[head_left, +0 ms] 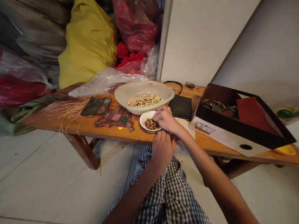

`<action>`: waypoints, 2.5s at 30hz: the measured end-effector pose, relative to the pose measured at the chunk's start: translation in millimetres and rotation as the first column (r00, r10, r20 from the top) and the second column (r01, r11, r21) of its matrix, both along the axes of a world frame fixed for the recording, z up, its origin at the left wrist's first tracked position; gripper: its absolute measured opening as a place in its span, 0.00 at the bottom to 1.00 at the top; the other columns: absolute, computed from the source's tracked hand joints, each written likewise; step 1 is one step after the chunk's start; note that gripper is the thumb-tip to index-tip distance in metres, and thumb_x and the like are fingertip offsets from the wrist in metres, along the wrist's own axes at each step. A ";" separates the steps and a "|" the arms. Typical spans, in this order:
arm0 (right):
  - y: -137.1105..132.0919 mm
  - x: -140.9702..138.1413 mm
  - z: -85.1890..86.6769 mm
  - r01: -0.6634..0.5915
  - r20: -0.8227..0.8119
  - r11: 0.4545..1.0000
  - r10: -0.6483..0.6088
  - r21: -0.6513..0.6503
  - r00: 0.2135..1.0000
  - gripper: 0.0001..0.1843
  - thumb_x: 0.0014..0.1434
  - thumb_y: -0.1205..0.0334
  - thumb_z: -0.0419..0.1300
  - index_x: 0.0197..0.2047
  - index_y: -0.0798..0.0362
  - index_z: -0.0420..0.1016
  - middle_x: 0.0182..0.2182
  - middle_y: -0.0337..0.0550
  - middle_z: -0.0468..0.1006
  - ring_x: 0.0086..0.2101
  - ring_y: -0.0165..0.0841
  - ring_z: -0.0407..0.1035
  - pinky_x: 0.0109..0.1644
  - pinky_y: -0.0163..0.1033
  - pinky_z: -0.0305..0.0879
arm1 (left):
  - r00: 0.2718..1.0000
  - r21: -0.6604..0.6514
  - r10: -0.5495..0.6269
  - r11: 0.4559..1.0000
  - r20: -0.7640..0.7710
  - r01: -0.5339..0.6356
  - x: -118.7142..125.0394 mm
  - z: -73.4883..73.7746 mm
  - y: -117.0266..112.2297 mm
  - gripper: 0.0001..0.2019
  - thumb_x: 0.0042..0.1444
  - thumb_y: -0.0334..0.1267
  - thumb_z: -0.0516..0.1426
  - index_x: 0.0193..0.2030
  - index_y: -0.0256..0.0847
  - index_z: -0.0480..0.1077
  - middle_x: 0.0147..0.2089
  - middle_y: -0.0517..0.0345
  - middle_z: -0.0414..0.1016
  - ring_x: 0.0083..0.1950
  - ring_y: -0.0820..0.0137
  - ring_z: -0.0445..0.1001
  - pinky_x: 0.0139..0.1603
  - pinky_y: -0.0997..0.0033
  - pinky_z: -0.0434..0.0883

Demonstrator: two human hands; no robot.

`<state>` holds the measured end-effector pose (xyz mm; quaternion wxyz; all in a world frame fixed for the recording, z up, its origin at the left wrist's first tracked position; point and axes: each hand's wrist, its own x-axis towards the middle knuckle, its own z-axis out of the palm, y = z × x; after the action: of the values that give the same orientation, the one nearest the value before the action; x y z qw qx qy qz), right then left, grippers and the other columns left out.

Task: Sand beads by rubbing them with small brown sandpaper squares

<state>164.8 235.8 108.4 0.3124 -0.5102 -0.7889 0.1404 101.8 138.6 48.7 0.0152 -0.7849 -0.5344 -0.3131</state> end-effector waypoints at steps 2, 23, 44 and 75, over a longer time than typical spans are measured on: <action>1.6 -0.4 0.4 0.034 0.049 0.999 -0.034 -0.004 0.998 0.05 0.51 0.70 0.60 0.29 0.53 0.77 0.40 0.47 0.65 0.45 0.42 0.56 0.51 0.48 0.54 | 1.000 0.001 0.003 1.000 0.003 -0.003 0.3 -0.5 -0.2 0.11 0.61 0.37 0.49 0.44 0.33 0.66 0.45 0.45 0.69 0.49 0.58 0.64 0.50 0.58 0.65; 2.0 -6.1 -0.4 0.008 0.188 1.000 -0.013 0.029 0.982 0.09 0.52 0.71 0.59 0.30 0.50 0.80 0.39 0.47 0.65 0.43 0.42 0.55 0.46 0.48 0.52 | 1.000 0.019 0.000 1.000 0.003 0.000 -0.3 -0.9 0.4 0.11 0.60 0.37 0.49 0.45 0.32 0.66 0.43 0.45 0.70 0.48 0.58 0.65 0.49 0.58 0.66; -110.8 102.8 -19.7 0.155 -0.233 0.983 -0.128 0.101 0.964 0.11 0.60 0.68 0.49 0.39 0.49 0.72 0.36 0.44 0.72 0.39 0.38 0.67 0.44 0.44 0.63 | 0.984 -0.070 -0.112 0.990 0.140 0.122 -11.0 6.1 -2.0 0.14 0.54 0.42 0.58 0.44 0.38 0.64 0.51 0.49 0.67 0.54 0.59 0.64 0.55 0.57 0.64; -109.4 97.6 -56.8 0.312 -0.226 0.940 -0.276 0.140 0.934 0.09 0.61 0.59 0.52 0.30 0.48 0.55 0.34 0.44 0.73 0.35 0.37 0.66 0.42 0.44 0.61 | 0.914 -0.039 -0.283 0.951 0.291 0.307 -21.1 7.0 -4.3 0.12 0.54 0.38 0.59 0.44 0.40 0.65 0.50 0.52 0.68 0.55 0.63 0.65 0.57 0.59 0.65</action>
<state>262.3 126.5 51.6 0.4521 -0.5765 -0.6766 0.0739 80.6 134.3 55.7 -0.1413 -0.8039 -0.4193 -0.3975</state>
